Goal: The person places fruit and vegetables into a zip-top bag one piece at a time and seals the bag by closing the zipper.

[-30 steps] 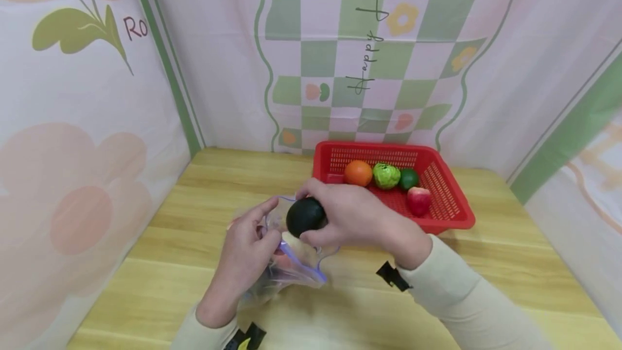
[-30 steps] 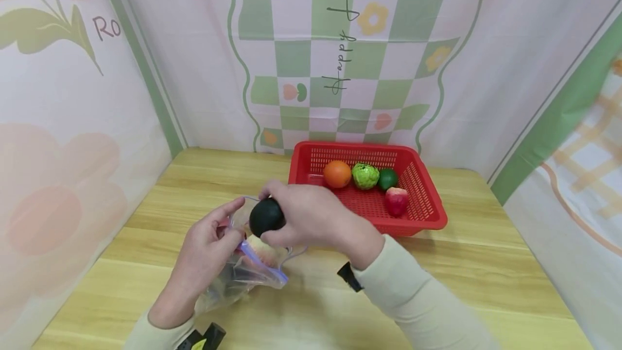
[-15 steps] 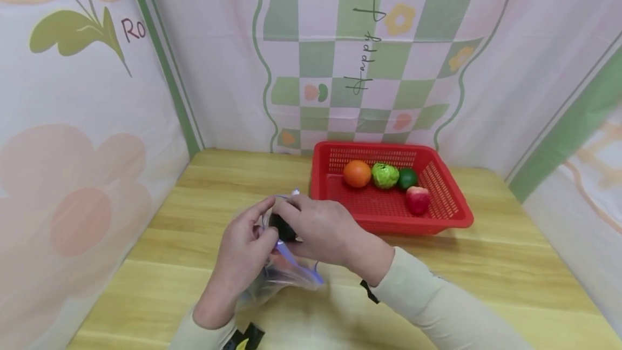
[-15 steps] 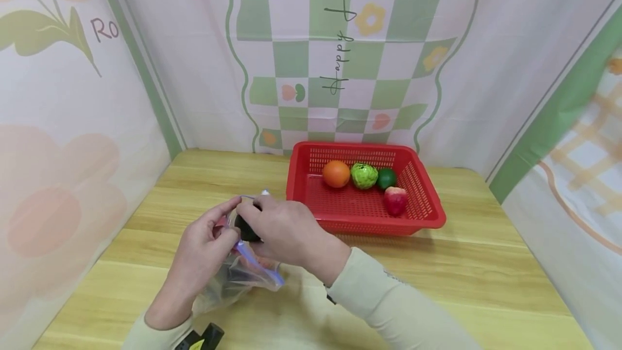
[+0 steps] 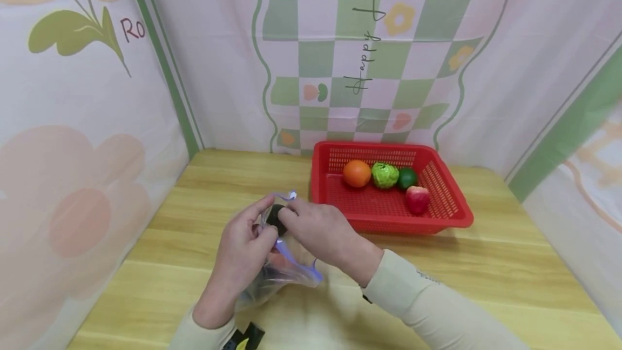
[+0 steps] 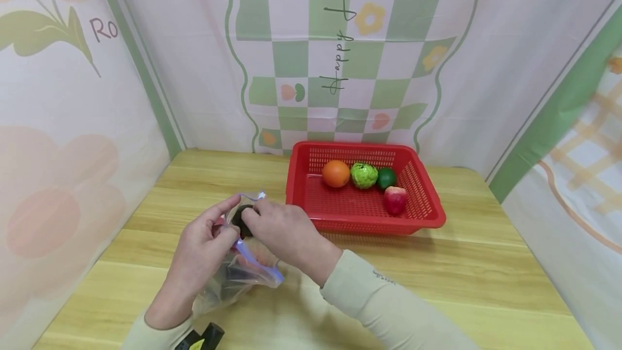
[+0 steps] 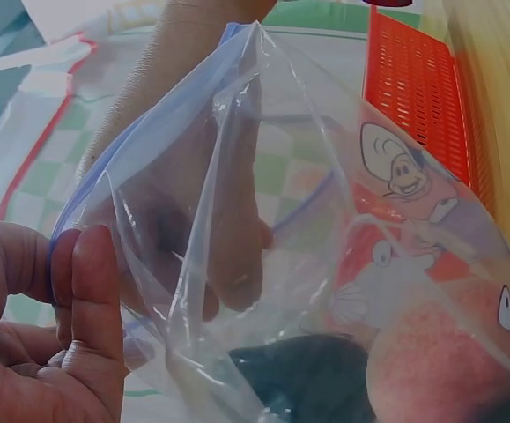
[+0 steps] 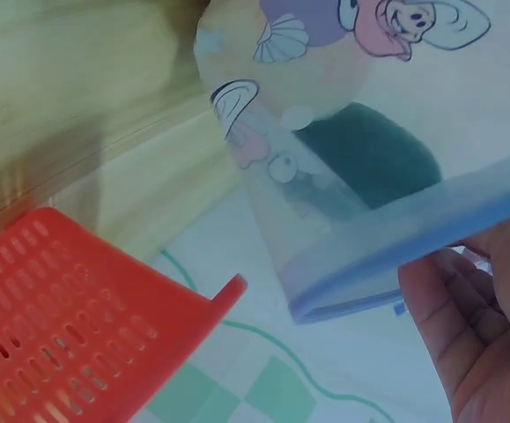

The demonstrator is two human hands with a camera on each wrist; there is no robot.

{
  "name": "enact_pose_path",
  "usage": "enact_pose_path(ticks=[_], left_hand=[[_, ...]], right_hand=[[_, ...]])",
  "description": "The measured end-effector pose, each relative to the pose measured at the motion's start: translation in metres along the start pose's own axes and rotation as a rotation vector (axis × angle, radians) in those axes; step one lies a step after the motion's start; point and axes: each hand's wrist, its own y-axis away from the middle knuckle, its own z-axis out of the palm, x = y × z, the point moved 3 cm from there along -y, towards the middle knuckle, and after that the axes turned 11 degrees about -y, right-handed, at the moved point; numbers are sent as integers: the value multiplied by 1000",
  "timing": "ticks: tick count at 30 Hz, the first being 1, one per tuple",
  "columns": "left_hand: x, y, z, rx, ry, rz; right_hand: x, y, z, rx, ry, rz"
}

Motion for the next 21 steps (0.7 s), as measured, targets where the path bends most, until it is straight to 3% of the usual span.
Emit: enact_pose_path(ticks=[12,17,21], left_hand=[[1,0,3,2,2,1],[0,1,4,10,-1,-3],[0,1,4,16,-2,0]], right_hand=[[14,7,-9,166,-87,-44],[30,5,-23,247,-180,-1],[47,4,-35,247,-225,47]])
